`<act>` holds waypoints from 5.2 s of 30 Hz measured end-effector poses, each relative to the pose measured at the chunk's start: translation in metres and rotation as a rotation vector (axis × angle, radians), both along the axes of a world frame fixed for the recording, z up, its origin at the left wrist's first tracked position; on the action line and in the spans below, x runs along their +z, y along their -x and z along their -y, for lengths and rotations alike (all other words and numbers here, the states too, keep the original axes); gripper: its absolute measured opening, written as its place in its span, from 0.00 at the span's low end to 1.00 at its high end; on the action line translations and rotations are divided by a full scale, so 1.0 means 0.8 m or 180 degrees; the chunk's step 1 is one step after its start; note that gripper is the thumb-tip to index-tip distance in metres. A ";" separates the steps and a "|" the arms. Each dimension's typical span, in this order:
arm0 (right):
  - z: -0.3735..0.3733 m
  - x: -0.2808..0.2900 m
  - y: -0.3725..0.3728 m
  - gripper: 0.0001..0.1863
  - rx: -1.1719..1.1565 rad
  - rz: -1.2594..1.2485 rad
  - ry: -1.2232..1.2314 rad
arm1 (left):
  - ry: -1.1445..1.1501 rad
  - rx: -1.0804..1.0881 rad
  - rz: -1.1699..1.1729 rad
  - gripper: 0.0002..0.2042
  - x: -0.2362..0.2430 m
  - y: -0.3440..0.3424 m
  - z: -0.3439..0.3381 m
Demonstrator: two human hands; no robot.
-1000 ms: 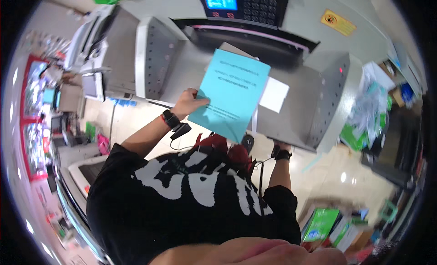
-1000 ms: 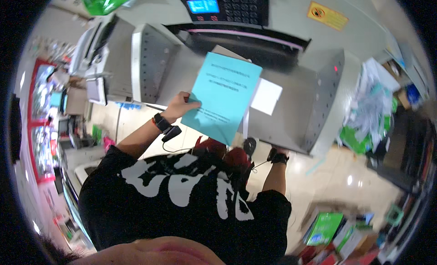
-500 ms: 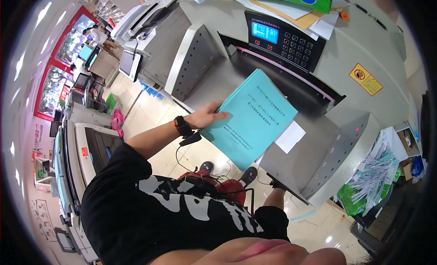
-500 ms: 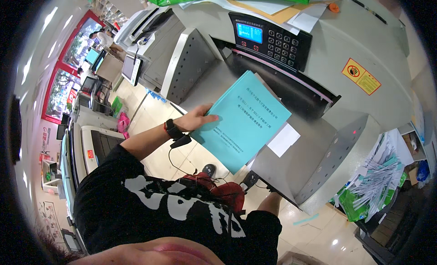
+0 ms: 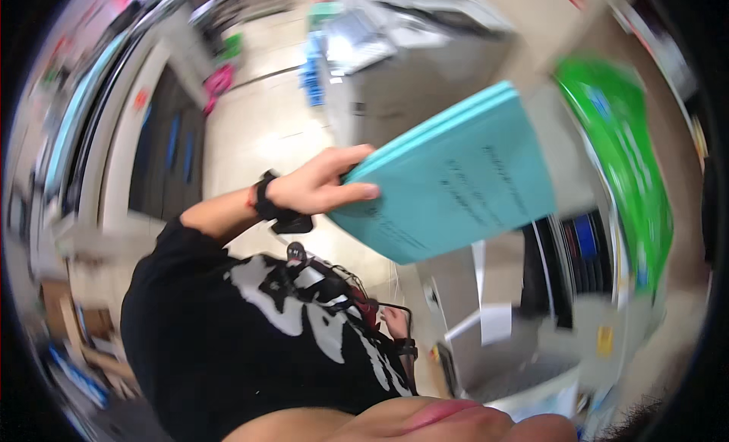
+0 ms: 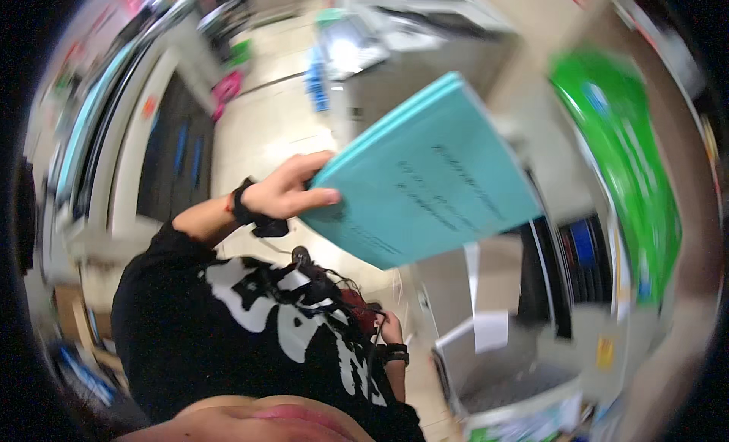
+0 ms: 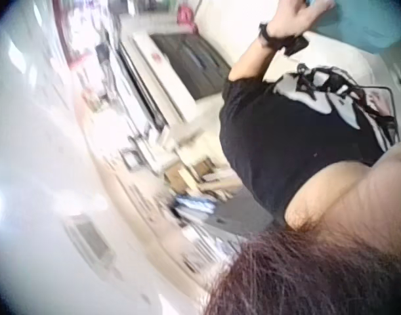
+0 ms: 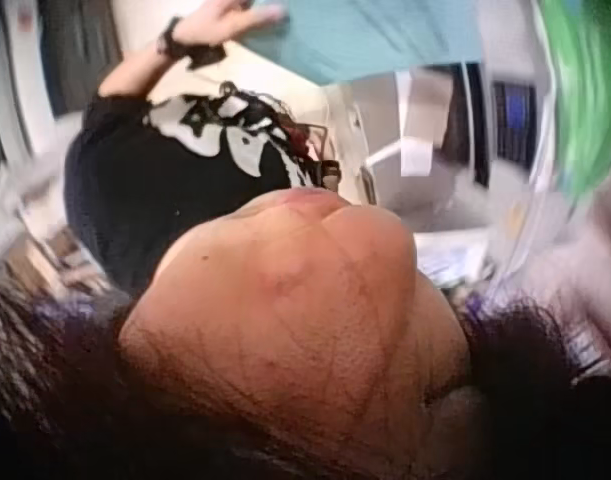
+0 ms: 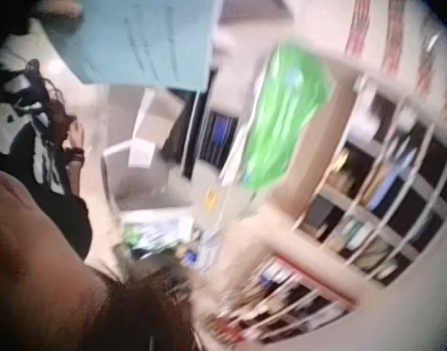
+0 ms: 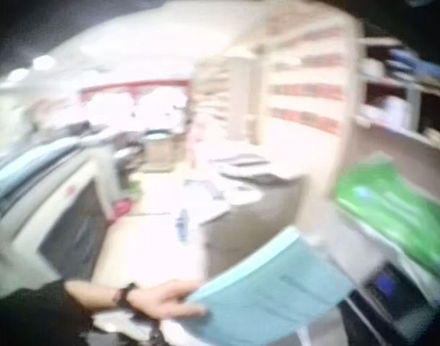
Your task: Operating an industrial paper cutter to trim documents and then packing the finished booklets into a cardboard box.
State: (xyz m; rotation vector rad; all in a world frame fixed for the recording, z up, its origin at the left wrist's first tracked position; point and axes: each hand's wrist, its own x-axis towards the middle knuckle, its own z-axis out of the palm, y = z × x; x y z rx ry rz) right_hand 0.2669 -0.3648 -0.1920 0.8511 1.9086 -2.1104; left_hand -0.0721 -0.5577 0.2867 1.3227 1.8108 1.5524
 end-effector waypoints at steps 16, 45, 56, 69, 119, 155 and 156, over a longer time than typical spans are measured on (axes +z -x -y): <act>0.239 0.373 0.676 0.44 0.1161 -0.0906 0.2729 | -0.1359 0.2191 0.1096 0.21 -0.097 0.226 0.388; 0.998 0.603 1.490 0.18 0.3259 -0.2052 0.2951 | -0.2984 0.4864 0.1197 0.23 -0.121 0.709 0.866; 1.282 0.535 1.653 0.24 0.4307 -0.1016 0.1383 | -0.2905 0.6892 0.1479 0.18 -0.170 0.708 0.896; 1.299 0.546 1.613 0.39 0.4278 0.0227 0.1978 | -0.2816 0.6054 0.1548 0.15 -0.172 0.737 0.941; 1.470 0.655 1.855 0.28 0.5647 -0.2922 0.3563 | -0.0043 0.7814 -0.2588 0.40 0.061 1.112 1.174; 1.539 0.630 1.870 0.40 0.5409 -0.3487 0.3103 | -0.0348 0.8348 -0.2605 0.35 0.021 1.117 1.256; 1.534 0.633 1.873 0.39 0.5182 -0.3520 0.2381 | -0.0370 0.8370 -0.2443 0.36 0.026 1.114 1.250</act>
